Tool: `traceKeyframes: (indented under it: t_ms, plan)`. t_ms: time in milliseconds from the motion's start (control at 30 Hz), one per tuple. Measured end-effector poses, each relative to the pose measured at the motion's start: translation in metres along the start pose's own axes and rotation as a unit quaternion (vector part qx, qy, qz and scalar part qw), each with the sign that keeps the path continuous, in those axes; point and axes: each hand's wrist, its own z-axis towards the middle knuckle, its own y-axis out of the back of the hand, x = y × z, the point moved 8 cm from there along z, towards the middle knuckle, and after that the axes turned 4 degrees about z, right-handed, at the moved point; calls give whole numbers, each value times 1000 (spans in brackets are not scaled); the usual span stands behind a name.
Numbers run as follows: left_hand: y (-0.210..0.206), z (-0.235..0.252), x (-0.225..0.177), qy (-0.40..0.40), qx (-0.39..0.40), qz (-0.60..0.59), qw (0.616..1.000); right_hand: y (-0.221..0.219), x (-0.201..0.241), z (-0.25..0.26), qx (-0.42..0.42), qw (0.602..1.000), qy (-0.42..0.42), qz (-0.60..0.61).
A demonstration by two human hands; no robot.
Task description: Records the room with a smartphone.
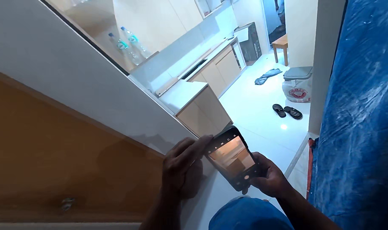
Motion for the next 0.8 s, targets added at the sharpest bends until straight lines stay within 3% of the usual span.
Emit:
traceKeyframes:
  t_ms: [800]
  plan:
    - [23,2,-82,-122,-58,32,990,-45,43,-44,70,989,92,-93]
